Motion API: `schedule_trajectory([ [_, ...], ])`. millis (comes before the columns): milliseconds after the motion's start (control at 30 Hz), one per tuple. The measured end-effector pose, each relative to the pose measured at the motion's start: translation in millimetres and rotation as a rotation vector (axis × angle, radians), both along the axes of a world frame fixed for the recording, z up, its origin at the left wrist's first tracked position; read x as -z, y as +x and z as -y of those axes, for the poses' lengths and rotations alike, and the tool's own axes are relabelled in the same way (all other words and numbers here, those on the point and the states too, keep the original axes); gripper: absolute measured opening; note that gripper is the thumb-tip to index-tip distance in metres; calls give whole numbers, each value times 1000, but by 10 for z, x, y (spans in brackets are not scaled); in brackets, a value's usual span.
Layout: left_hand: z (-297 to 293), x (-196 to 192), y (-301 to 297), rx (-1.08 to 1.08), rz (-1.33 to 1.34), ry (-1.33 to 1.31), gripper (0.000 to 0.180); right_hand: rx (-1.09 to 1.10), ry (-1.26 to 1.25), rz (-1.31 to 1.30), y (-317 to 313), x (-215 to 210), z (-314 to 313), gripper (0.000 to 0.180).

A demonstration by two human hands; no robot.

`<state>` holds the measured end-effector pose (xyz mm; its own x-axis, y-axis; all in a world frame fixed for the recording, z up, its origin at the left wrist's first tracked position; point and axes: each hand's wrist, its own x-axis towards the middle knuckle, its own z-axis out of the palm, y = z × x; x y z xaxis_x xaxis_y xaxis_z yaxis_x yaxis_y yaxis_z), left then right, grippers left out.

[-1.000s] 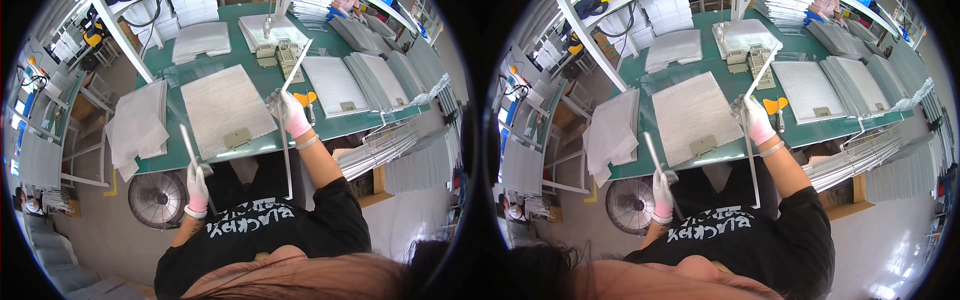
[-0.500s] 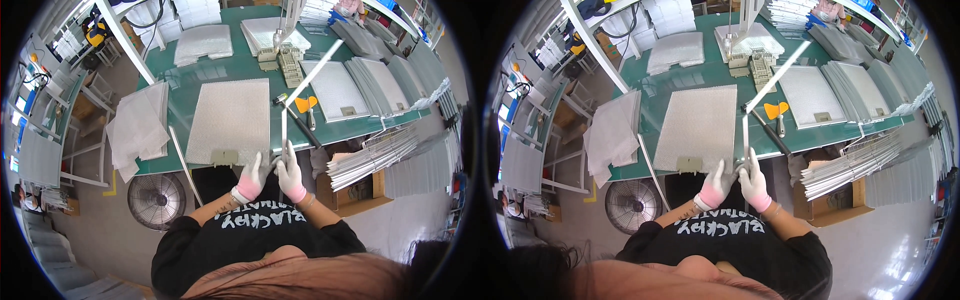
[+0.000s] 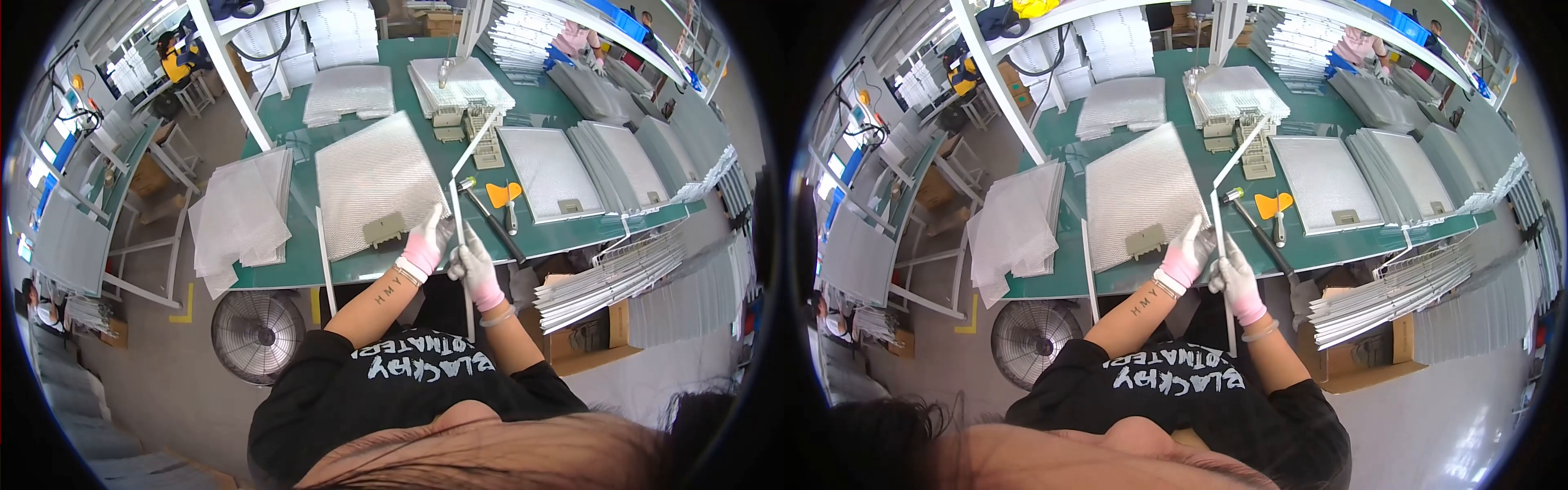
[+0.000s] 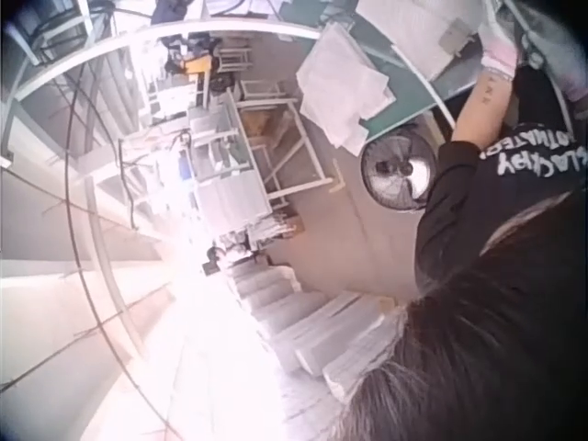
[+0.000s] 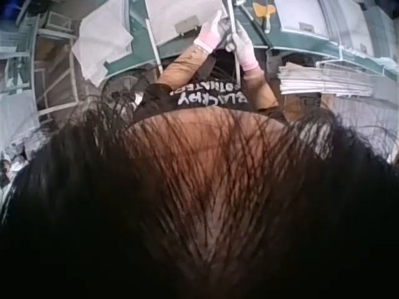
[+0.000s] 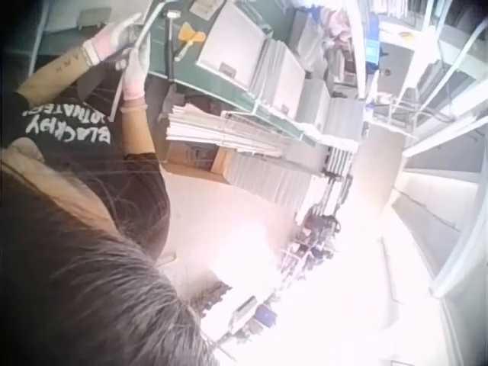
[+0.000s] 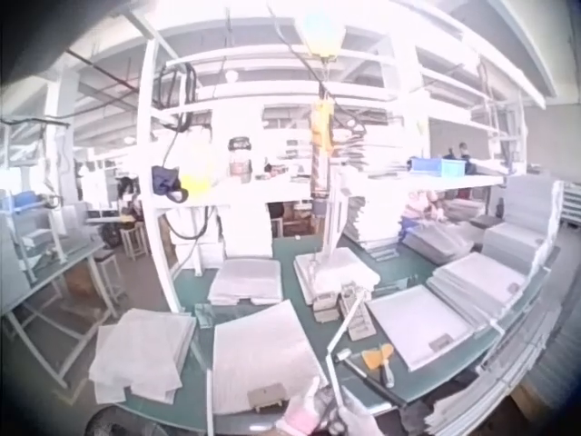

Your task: Assembling mesh panels into metal frames and securing them with a pneumatic screwdriver.

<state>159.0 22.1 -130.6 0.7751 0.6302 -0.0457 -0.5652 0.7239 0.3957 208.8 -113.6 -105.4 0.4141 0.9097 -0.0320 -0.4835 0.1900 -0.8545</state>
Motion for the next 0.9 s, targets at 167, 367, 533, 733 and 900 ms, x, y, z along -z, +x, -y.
schedule_trajectory([
  [167,110,122,-29,-10,-184,214,32,-18,-35,100,24,-364,4,57],
  [367,21,77,-24,141,-246,-206,29,-33,-147,312,-298,-391,-38,53],
  [533,-136,-64,-135,-20,-60,-83,13,95,-93,150,20,-371,91,52],
  [733,-415,-6,67,-49,10,-177,14,-71,-64,-84,-60,-119,61,53],
  [900,-448,-18,147,-6,-11,-67,16,-10,-36,-44,-118,-60,13,54],
])
